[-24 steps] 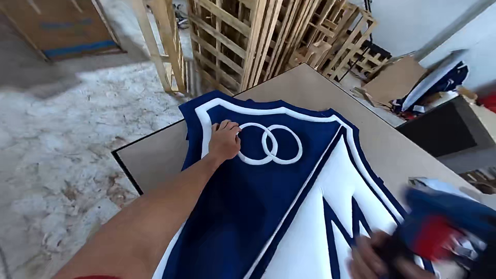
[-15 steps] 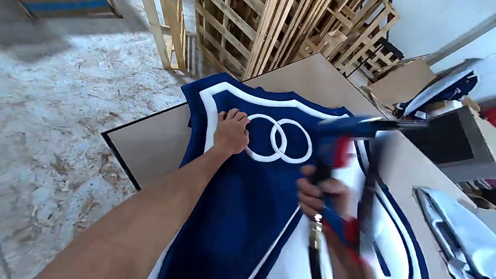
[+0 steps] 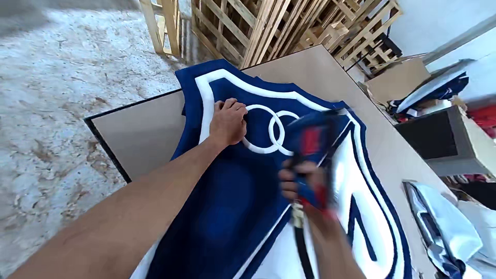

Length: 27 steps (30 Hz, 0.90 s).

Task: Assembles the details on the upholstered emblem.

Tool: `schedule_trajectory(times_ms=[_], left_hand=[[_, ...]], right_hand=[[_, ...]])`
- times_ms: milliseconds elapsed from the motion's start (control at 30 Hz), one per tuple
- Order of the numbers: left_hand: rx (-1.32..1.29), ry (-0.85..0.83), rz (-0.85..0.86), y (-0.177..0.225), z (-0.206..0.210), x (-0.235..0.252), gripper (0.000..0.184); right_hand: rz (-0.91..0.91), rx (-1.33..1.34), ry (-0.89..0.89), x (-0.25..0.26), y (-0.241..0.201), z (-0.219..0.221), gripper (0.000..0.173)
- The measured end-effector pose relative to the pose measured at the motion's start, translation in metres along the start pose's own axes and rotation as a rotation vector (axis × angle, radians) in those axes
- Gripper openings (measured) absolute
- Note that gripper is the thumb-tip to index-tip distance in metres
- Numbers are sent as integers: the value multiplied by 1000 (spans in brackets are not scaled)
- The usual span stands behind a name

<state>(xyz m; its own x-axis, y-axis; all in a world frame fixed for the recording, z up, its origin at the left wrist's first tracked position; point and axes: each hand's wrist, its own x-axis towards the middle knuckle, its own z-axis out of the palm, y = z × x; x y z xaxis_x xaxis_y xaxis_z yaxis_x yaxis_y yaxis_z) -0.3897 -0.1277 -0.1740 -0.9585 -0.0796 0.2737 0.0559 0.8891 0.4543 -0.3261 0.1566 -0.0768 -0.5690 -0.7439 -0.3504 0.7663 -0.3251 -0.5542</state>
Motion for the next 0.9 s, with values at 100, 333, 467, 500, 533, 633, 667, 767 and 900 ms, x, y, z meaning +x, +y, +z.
schedule_trajectory(times_ms=[100, 333, 467, 500, 533, 633, 667, 767, 900], left_hand=[[-18, 22, 13, -1, -3, 6, 31], [-11, 22, -34, 0, 4, -1, 29], [-14, 43, -31, 0, 5, 0, 28], [-15, 50, -29, 1, 6, -1, 28], [-14, 56, -27, 1, 6, -2, 28], [8, 11, -45, 1, 4, -2, 30], [14, 6, -46, 1, 4, -2, 31], [-7, 31, -38, 0, 6, -1, 29], [-29, 51, -12, 5, 3, -2, 27]], right_hand=[[172, 147, 52, 18, -15, -20, 24], [-337, -461, 282, -51, -63, 39, 40], [-154, -318, 257, -48, -34, 20, 35], [-122, -303, 185, -42, -40, 19, 34], [-126, -376, 129, -34, -51, 25, 33], [-265, -633, 79, -14, -95, 80, 24], [-300, -632, 73, -7, -105, 94, 20], [-246, -536, 174, 41, -99, 71, 12], [164, -507, 427, 103, -64, -14, 23]])
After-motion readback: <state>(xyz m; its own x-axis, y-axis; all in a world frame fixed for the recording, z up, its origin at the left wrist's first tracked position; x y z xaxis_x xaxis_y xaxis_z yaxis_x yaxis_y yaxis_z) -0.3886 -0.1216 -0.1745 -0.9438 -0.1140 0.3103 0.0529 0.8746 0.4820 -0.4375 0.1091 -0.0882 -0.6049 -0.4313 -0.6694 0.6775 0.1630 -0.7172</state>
